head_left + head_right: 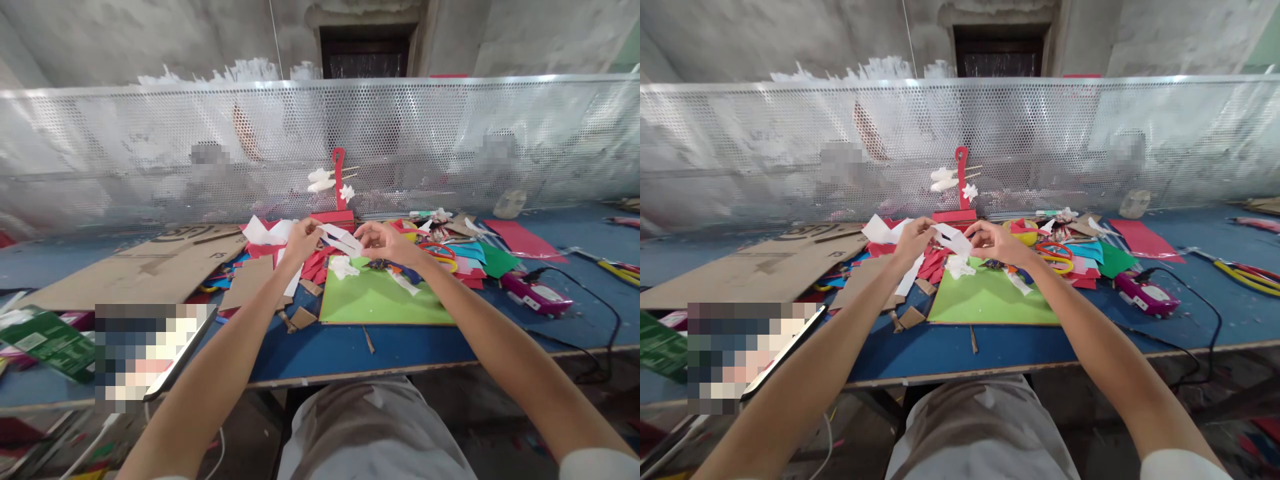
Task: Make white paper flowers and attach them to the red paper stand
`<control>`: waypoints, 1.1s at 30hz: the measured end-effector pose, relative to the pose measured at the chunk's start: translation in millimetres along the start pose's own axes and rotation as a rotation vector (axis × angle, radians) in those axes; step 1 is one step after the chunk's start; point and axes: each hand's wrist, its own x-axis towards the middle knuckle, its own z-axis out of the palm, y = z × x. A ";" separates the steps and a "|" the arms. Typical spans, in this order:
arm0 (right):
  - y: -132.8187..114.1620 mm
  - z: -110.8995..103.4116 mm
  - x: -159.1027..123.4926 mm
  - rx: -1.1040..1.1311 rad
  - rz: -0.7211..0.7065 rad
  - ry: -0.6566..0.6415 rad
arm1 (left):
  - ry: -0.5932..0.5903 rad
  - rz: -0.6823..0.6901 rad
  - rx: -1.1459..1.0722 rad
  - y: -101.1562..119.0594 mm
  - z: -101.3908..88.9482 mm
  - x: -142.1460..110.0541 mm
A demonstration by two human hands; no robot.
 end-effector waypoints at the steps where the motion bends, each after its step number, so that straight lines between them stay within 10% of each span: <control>1: -0.5 -0.7 -0.4 0.015 -0.006 0.002 | 0.019 -0.013 -0.014 -1.3 -2.2 1.2; 13: -0.4 -5.1 -4.8 0.156 -0.071 0.033 | 0.024 -0.073 -0.024 -3.7 -6.5 3.7; 24: -3.3 7.5 -3.8 0.009 0.110 -0.559 | -0.228 -0.019 0.003 5.0 -1.2 -5.4; 33: -0.5 1.9 -5.4 0.085 0.071 -0.574 | -0.286 -0.016 0.027 9.0 2.1 -9.0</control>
